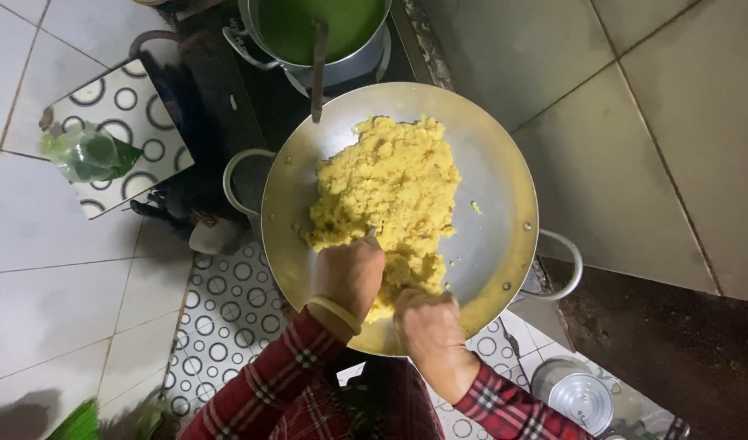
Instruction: Stirring a thick yellow mixture in a pan and a green liquid in a pot on a stove.
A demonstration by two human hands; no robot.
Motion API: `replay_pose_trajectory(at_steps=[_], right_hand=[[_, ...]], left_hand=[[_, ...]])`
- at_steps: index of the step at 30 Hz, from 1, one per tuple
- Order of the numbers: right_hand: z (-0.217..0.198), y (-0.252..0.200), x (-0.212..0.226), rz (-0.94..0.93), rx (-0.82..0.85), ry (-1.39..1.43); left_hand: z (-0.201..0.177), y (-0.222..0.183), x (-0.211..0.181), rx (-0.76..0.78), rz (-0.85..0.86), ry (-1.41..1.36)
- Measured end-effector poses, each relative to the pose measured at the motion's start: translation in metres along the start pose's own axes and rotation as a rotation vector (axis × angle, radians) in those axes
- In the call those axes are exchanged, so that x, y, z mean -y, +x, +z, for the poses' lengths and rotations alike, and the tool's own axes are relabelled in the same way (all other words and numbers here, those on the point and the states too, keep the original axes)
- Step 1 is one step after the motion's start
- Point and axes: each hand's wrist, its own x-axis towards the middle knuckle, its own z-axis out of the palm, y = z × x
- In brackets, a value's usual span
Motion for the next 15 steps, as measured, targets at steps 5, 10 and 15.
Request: replay_pose_trajectory(at_steps=[5, 10, 15], right_hand=[[-0.004, 0.011, 0.012, 0.042, -0.016, -0.017], [-0.011, 0.014, 0.014, 0.032, -0.028, -0.049], [-0.013, 0.017, 0.014, 0.050, -0.023, -0.049]], left_hand=[[-0.001, 0.006, 0.001, -0.033, 0.018, 0.024], [0.003, 0.008, 0.003, -0.095, 0.041, 0.045], [0.006, 0.016, 0.003, -0.053, 0.034, 0.037]])
